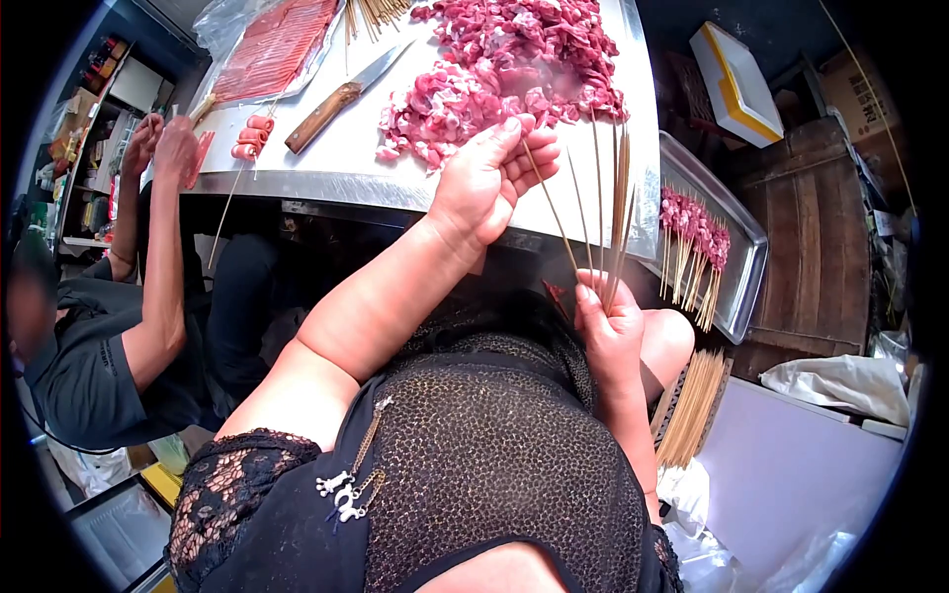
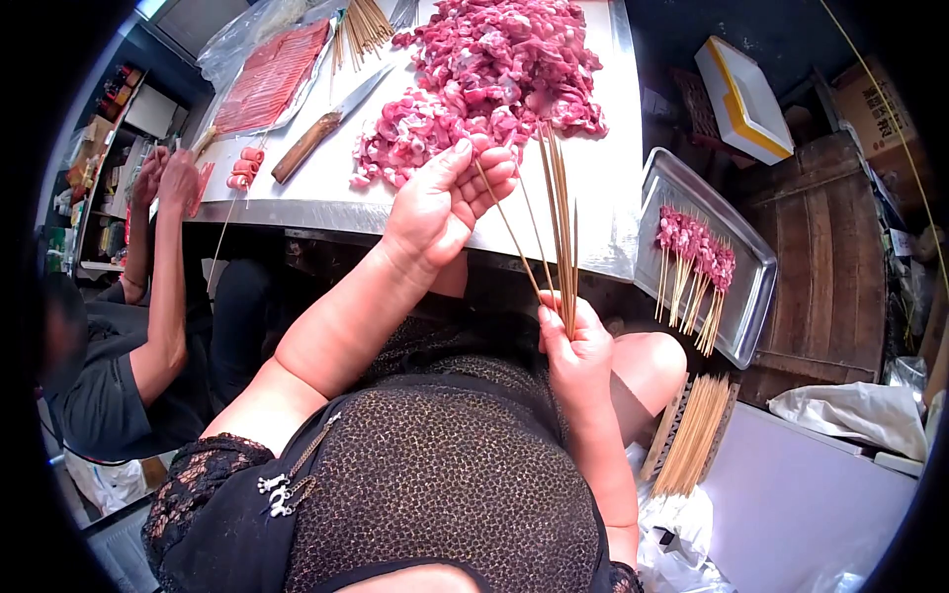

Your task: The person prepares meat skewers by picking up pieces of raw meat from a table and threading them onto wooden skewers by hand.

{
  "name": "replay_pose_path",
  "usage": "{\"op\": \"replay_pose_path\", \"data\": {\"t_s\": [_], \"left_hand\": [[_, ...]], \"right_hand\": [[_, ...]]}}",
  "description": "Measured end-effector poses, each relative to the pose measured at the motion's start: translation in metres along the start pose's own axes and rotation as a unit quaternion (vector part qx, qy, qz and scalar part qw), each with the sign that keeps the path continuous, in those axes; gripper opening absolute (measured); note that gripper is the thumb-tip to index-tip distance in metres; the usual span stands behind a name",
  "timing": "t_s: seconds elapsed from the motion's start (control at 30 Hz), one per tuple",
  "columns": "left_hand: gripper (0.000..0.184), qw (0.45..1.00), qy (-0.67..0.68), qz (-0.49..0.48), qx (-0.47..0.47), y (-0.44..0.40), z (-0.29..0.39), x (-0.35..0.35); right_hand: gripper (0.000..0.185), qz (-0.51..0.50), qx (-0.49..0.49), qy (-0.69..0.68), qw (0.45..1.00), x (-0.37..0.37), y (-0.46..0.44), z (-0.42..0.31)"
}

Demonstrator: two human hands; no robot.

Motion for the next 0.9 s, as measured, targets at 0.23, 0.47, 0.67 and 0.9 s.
{"op": "replay_pose_path", "data": {"t_s": [0.23,0.47,0.67,0.9], "left_hand": [[0.027,0.997,0.004,-0.058,0.041,-0.002,-0.002,-0.008],[0.030,0.994,-0.088,-0.063,0.034,-0.004,0.015,-0.002],[0.027,0.992,-0.107,-0.060,0.044,0.000,0.009,-0.006],[0.025,0.998,-0.039,-0.044,0.010,0.005,-0.004,-0.004]], "right_hand": [[0.016,-0.010,0.010,-0.024,1.000,0.001,-0.002,0.001],[0.016,-0.023,0.007,-0.029,0.999,0.002,0.001,0.004],[0.017,-0.025,0.004,-0.023,0.999,0.005,0.002,0.004],[0.016,-0.011,0.005,-0.015,1.000,0.002,0.005,0.015]]}}
Point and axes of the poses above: each hand's wrist, its own y-axis away from the middle knuckle, its own x-axis out of the back of the hand, z = x × y, the point moved 10 cm from there along -y, towards the middle knuckle, and after that the axes turned 14 degrees about -z, right-handed, at the moved point
